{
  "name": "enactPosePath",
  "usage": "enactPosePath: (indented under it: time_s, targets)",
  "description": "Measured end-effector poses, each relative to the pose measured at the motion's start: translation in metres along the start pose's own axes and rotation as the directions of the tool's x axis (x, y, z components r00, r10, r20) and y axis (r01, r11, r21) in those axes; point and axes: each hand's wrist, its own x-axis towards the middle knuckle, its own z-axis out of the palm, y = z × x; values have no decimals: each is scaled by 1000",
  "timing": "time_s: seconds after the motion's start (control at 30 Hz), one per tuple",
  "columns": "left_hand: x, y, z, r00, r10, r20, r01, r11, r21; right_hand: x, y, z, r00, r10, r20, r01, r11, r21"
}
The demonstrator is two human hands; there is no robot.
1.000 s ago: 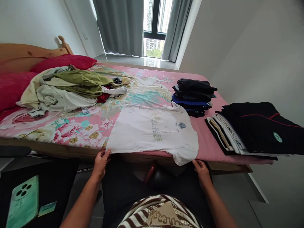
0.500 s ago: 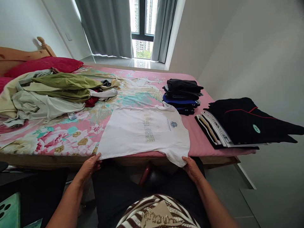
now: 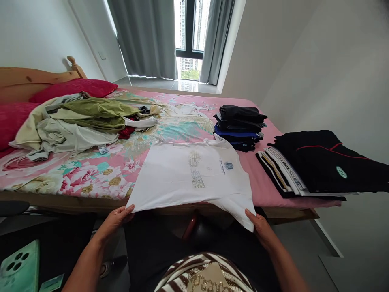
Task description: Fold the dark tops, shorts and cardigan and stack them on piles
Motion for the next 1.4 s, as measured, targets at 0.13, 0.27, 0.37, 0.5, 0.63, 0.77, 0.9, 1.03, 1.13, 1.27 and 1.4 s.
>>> enactPosePath:
  time_s: [0.13,0.27,0.37,0.5,0.63,0.77,0.9,1.03,1.13,1.27,1.4]
  targets:
    - [-13,-13,-7,998,-20,67,20,1000,4,-15,4,-7,997,71,-27,-71,997,-11]
    - [-19,-20,-6,997,-47,59,43,997,68,-24,4,-6,995,89,-36,-89,996,-7]
    - [-24,-17,-2,996,-30,87,19,992,128,-25,-1,-2,996,90,-24,-90,996,21]
    - [-31,-2,5,992,39,124,-61,983,175,-17,-17,-2,998,57,-21,-56,998,24]
    - [-28,28,10,986,72,149,-102,974,204,8,-51,1,1000,22,-17,-23,999,-27]
    - [-4,75,22,976,182,118,-206,948,242,53,-106,23,998,-50,24,50,999,2]
    - [28,113,43,958,287,11,-282,930,235,97,-150,51,998,-46,-36,48,997,68]
    - [49,111,49,948,298,-110,-244,905,348,109,-150,50,989,-75,-126,76,997,8]
    - [52,92,37,949,285,-134,-193,862,468,100,-128,27,969,-172,-178,152,981,-122]
    - [45,75,23,936,318,-153,-174,794,582,86,-101,-7,976,-123,-178,80,969,-232]
    - [44,78,23,924,359,-135,-138,638,758,84,-93,-21,995,-38,-92,5,942,-336]
